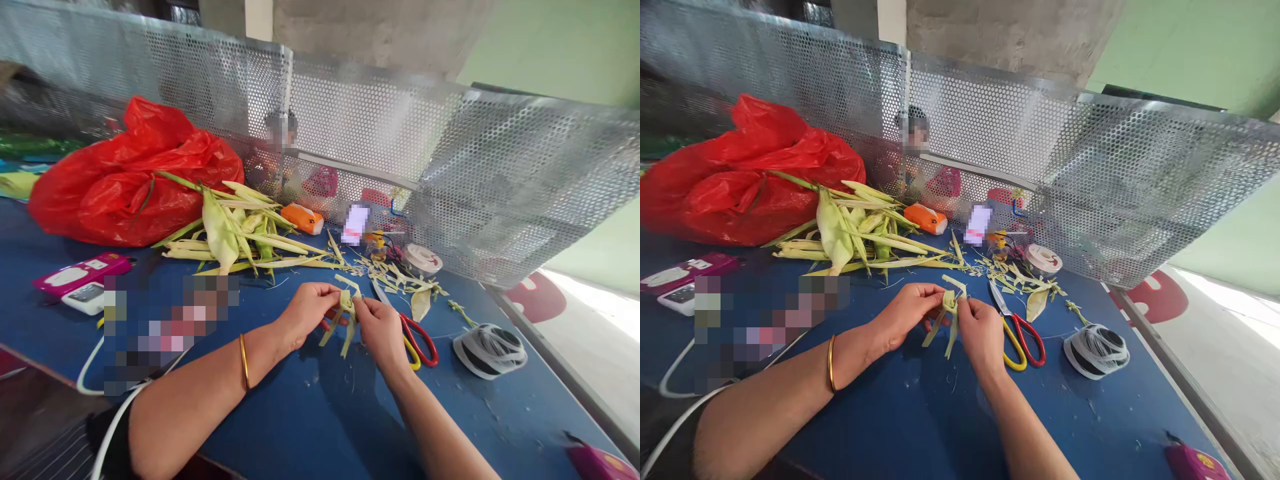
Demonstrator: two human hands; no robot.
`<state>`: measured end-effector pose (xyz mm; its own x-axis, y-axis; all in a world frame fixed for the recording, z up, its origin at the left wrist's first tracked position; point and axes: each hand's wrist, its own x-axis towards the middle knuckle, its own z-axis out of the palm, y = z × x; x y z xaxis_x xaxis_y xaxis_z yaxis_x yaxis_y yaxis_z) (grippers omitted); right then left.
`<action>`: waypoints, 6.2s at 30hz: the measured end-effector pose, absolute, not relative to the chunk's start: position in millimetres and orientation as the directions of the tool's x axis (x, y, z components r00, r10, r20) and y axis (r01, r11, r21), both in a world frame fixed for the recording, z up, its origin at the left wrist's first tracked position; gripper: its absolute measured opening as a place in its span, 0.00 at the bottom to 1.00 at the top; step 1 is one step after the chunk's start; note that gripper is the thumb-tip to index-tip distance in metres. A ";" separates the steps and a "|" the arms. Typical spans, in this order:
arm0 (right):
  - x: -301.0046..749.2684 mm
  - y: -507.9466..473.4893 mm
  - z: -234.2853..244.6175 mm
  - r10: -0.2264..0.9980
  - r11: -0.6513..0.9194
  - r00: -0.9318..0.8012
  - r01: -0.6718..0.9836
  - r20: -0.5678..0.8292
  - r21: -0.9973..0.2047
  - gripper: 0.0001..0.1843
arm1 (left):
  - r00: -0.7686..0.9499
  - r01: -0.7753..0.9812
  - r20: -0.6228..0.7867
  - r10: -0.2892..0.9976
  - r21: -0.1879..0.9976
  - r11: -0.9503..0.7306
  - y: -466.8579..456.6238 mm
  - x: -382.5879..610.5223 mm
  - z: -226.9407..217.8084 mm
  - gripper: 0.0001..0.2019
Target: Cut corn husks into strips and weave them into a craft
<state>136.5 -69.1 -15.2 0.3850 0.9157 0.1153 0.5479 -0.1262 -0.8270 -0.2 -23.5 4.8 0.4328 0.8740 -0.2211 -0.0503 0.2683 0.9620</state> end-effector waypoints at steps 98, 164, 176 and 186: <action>147.4 -75.9 5.7 0.943 -0.026 0.329 0.242 0.056 -0.970 0.17 | 0.329 0.039 0.142 0.934 0.986 -0.164 -21.1 3.1 -5.3 0.10; 134.3 -71.3 0.5 0.878 0.268 0.391 0.075 0.276 -0.961 0.09 | 0.757 0.154 -0.245 0.606 0.968 0.200 -36.4 1.2 2.4 0.14; 148.9 -68.0 -0.8 0.942 0.057 0.292 0.341 0.163 -0.938 0.23 | 0.525 0.124 -0.039 0.850 0.992 -0.031 -28.0 -0.1 4.5 0.17; 141.7 -68.4 -3.1 0.900 0.134 0.426 -0.064 0.094 -0.989 0.19 | 0.577 0.137 -0.043 0.816 0.990 -0.045 -28.4 0.7 0.5 0.15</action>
<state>141.7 -68.4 -3.1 0.4259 0.8998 0.0944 -0.0639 0.1340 -0.9889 0.7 -28.4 0.5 0.5770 0.8156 -0.0430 0.1372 -0.0449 0.9895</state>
